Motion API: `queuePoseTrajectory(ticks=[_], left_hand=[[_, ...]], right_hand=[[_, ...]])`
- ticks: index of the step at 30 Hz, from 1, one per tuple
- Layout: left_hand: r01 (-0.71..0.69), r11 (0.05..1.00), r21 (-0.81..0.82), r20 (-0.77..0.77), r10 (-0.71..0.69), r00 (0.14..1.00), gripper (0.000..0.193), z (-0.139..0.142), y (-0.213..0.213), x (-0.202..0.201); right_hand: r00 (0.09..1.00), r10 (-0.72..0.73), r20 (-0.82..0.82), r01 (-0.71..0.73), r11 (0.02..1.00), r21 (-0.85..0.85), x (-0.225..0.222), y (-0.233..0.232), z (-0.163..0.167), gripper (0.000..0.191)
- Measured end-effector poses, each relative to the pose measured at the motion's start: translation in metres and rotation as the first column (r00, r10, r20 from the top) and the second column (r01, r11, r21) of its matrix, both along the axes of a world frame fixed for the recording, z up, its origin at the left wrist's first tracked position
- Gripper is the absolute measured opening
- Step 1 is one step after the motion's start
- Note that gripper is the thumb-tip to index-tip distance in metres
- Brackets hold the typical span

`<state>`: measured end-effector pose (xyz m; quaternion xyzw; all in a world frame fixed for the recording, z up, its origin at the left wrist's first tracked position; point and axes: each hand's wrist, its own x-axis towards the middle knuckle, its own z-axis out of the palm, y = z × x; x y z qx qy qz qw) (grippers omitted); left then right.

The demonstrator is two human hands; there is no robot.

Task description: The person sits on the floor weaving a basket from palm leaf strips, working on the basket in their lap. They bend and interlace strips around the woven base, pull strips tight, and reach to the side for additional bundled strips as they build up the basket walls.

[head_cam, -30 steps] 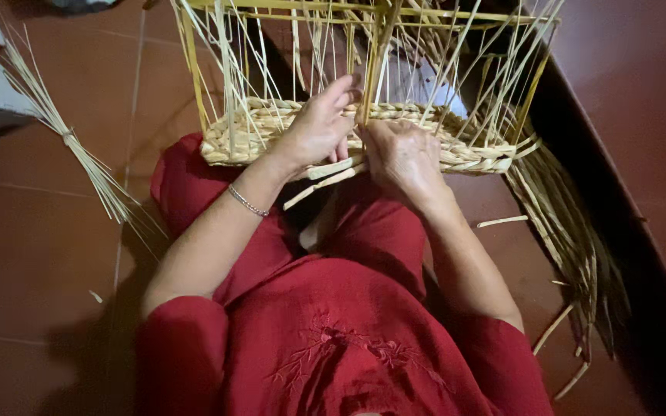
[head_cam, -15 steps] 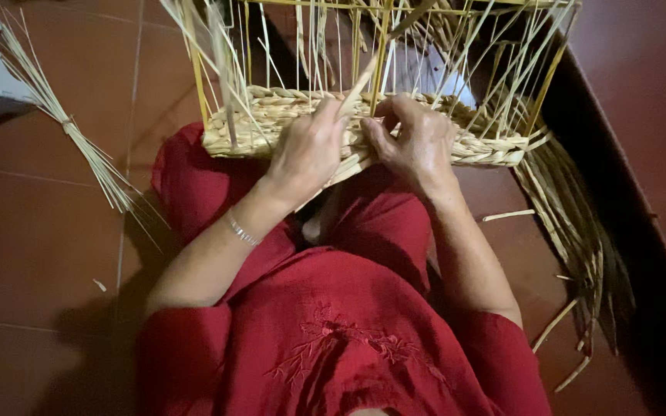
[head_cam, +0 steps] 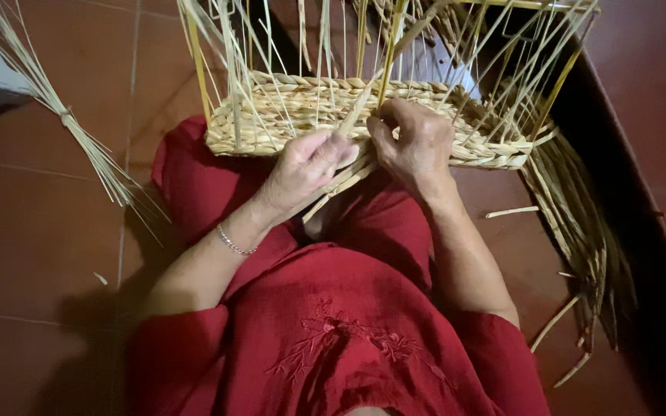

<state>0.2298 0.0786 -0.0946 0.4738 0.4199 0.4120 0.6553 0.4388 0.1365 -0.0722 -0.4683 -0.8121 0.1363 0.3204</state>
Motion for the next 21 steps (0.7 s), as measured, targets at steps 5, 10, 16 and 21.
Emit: queuePoseTrajectory(ticks=[5, 10, 16, 21], left_hand=[[-0.082, 0.989, -0.123, 0.144, 0.1, 0.985, 0.017, 0.01, -0.011, -0.023], [-0.167, 0.985, 0.051, 0.404, 0.133, 0.905, 0.017, 0.004, -0.049, -0.054], [-0.387, 0.914, -0.125, 0.323, 0.406, 0.855, 0.031, 0.013, -0.058, -0.07], [-0.372, 0.916, 0.153, -0.058, 0.384, 0.922, 0.041, 0.022, -0.046, -0.07]], right_hand=[[0.999, 0.037, -0.026, -0.037, 0.999, 0.004, 0.001, 0.009, -0.003, 0.01], [0.999, 0.042, -0.017, -0.042, 0.998, -0.037, 0.01, 0.017, 0.008, 0.01], [0.998, 0.027, -0.052, -0.034, 0.989, -0.143, 0.006, 0.011, 0.011, 0.011], [0.984, -0.027, 0.175, 0.004, 0.991, 0.13, 0.009, 0.003, 0.001, 0.03]])
